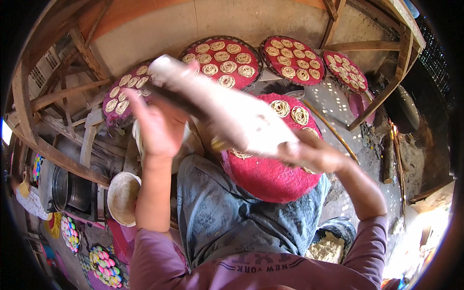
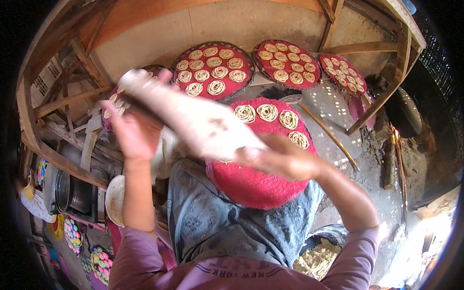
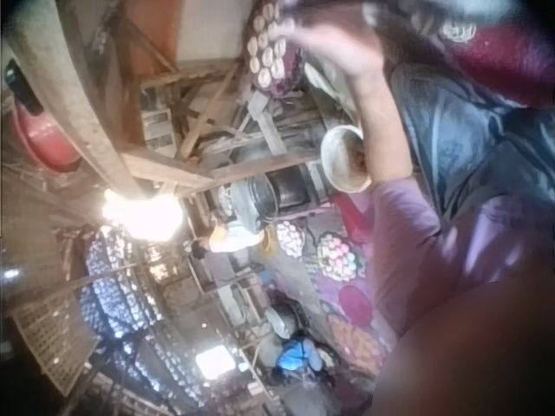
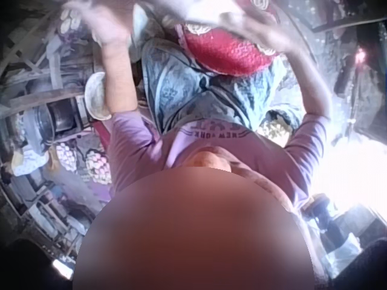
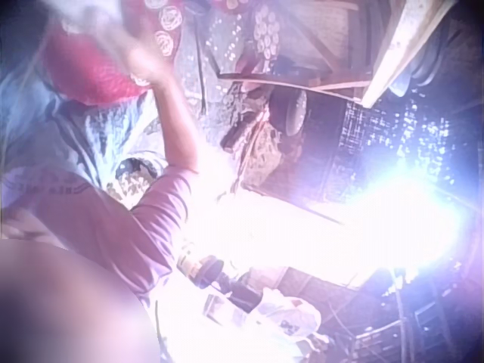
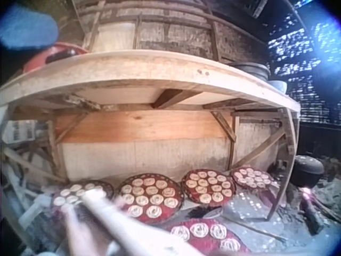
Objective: The person sits on the floor and uses a piping bag to squeeze dough into spiral shapes onto red mats placed on woven trays. The person repeatedly refills the piping bag from a large bowl of dough and continues piping until the mats are filled.
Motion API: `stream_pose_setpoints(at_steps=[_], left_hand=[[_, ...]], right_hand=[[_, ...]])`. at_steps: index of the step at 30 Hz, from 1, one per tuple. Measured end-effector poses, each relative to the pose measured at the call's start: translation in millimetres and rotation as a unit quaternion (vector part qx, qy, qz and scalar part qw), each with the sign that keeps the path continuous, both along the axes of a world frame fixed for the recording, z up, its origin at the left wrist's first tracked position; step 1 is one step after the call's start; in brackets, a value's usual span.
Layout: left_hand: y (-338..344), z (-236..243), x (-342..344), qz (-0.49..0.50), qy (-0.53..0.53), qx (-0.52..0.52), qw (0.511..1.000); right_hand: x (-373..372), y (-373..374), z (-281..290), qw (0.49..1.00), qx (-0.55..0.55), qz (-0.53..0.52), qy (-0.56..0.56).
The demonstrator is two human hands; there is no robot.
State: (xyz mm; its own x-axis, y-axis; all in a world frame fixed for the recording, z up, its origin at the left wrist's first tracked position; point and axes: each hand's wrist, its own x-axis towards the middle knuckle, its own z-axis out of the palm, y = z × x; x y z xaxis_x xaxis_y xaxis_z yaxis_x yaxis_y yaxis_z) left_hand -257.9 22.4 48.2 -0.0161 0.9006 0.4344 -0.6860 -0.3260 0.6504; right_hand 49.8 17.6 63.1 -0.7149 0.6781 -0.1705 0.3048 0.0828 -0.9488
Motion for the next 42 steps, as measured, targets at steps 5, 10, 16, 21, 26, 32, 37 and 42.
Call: stream_pose_setpoints(at_steps=[5, 10, 16, 21, 26, 32, 37, 42], left_hand=[[-50.1, 40.2, -33.2, -0.055, -0.098, 0.160, 0.981], [-107.1, 29.6, -58.2, 0.092, 0.085, 0.129, 0.984], [-116.1, -30.5, -38.0, 0.129, 0.203, 0.034, 0.970], [-113.7, -49.6, -32.5, 0.108, 0.149, 0.042, 0.982], [-108.8, -51.4, -34.3, 0.096, 0.154, 0.023, 0.983], [-109.7, -51.2, -36.3, 0.111, 0.171, 0.012, 0.979], [-113.3, -50.3, -35.3, 0.164, 0.192, -0.026, 0.967], [-111.2, -51.1, -37.1, 0.141, 0.199, -0.012, 0.970]], right_hand=[[-53.9, -15.2, -23.2, 0.979, -0.024, 0.181, 0.089], [-45.5, 55.3, -64.9, 0.881, 0.450, -0.070, -0.131], [-52.3, 83.1, -107.1, 0.787, 0.566, -0.019, -0.244], [-63.0, 87.4, -107.3, 0.710, 0.634, 0.043, -0.302], [-70.9, 86.1, -104.9, 0.686, 0.651, 0.070, -0.318], [-67.7, 88.2, -97.8, 0.696, 0.637, 0.033, -0.328], [-55.2, 89.2, -97.9, 0.739, 0.602, 0.013, -0.302], [-49.9, 80.4, -107.3, 0.730, 0.591, 0.011, -0.343]])
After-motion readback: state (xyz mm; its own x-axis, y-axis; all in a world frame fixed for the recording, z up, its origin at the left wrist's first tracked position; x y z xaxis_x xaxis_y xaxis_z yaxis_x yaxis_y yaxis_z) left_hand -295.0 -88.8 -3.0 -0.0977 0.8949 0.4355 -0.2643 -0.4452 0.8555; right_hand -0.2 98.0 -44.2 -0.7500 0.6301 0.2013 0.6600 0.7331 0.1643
